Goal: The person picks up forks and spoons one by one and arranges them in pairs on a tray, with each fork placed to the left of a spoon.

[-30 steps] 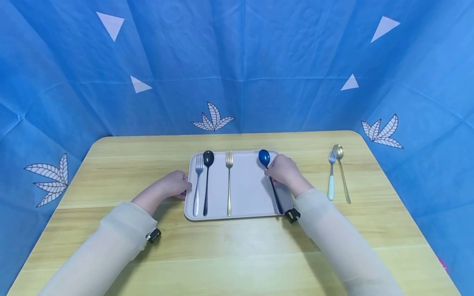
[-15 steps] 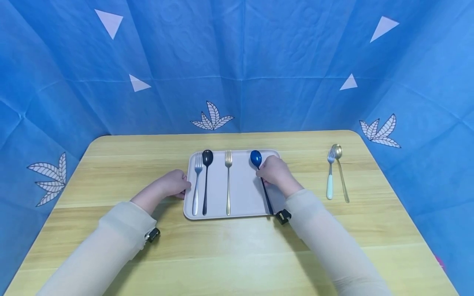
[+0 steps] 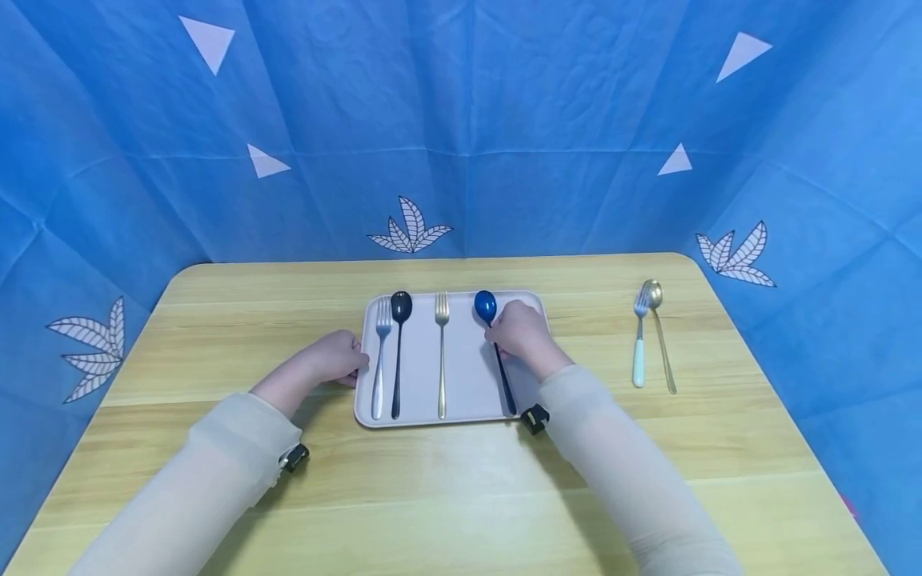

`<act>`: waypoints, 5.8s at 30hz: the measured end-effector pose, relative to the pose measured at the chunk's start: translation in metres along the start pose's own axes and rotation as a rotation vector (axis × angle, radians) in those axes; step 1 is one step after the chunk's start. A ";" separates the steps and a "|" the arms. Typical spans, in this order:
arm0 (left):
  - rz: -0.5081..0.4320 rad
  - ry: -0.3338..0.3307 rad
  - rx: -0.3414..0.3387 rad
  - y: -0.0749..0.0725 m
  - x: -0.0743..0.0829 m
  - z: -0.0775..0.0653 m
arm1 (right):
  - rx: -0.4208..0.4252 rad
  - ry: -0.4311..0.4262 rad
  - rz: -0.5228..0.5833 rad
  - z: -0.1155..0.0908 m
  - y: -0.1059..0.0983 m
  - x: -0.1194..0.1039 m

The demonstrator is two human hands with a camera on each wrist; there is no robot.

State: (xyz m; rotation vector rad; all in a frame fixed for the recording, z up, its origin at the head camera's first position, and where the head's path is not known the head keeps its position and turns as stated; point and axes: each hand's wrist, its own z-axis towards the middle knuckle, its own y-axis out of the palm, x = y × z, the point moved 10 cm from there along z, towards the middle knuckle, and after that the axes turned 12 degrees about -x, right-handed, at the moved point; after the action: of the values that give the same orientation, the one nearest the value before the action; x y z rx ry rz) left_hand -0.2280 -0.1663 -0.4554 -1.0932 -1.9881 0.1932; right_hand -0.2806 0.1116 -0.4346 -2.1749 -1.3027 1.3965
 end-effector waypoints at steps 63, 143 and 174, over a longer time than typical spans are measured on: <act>-0.009 0.023 0.001 0.001 -0.002 0.005 | 0.003 0.086 -0.146 0.025 0.026 -0.028; 0.000 0.016 -0.007 0.001 -0.004 0.008 | -0.055 0.106 -0.129 0.025 0.035 -0.034; -0.013 0.028 0.000 0.001 -0.005 0.009 | -0.025 0.072 -0.163 0.014 0.028 -0.039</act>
State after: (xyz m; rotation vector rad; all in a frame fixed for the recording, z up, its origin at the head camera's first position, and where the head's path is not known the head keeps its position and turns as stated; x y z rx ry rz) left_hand -0.2324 -0.1672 -0.4643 -1.0772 -1.9699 0.1698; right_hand -0.2825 0.0614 -0.4359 -2.0620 -1.4419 1.2349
